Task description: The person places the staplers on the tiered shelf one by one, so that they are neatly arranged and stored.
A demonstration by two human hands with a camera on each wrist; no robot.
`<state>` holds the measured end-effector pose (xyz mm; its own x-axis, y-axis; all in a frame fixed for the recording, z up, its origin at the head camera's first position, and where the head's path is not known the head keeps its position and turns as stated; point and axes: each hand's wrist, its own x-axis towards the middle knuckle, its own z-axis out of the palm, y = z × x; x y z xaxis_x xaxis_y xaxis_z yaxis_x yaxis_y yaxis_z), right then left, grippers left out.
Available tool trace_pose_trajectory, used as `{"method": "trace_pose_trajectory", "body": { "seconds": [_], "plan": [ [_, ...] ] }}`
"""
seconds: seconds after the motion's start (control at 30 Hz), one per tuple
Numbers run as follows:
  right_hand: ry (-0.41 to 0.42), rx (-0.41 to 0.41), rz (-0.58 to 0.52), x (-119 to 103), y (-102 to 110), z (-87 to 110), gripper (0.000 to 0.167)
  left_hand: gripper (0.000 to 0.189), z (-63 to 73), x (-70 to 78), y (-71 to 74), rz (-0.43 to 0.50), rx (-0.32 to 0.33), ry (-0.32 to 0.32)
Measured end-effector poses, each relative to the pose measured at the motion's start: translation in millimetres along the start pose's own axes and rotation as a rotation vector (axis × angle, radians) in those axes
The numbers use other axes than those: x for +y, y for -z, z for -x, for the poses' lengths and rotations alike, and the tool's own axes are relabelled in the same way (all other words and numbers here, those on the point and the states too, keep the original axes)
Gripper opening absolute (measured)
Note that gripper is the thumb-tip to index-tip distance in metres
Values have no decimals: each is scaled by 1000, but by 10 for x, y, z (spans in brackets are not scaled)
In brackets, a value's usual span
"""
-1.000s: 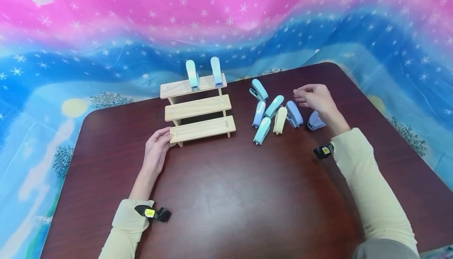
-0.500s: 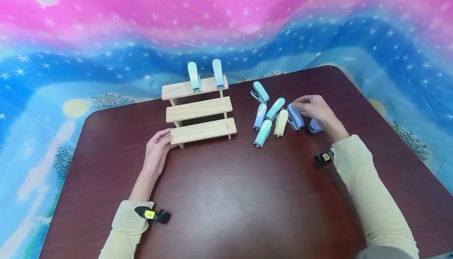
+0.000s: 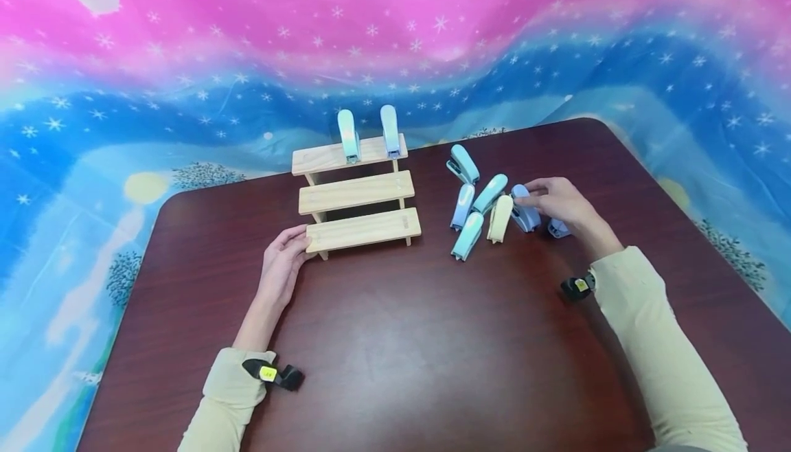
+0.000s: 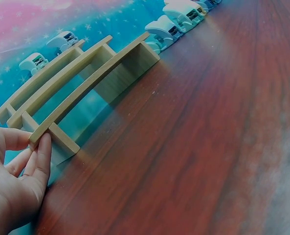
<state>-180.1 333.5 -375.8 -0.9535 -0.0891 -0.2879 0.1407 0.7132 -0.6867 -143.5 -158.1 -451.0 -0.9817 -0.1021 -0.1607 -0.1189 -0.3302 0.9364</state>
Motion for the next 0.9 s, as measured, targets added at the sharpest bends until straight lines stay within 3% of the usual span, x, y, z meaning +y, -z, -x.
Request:
{"method": "trace_pose_trajectory", "body": {
  "seconds": [0.5, 0.9],
  "plan": [
    [1, 7, 100, 2, -29, -15, 67, 40, -21, 0, -1, -33, 5, 8],
    [32, 196, 146, -67, -12, -5, 53, 40, -16, 18, 10, -17, 26, 20]
  ]
}}
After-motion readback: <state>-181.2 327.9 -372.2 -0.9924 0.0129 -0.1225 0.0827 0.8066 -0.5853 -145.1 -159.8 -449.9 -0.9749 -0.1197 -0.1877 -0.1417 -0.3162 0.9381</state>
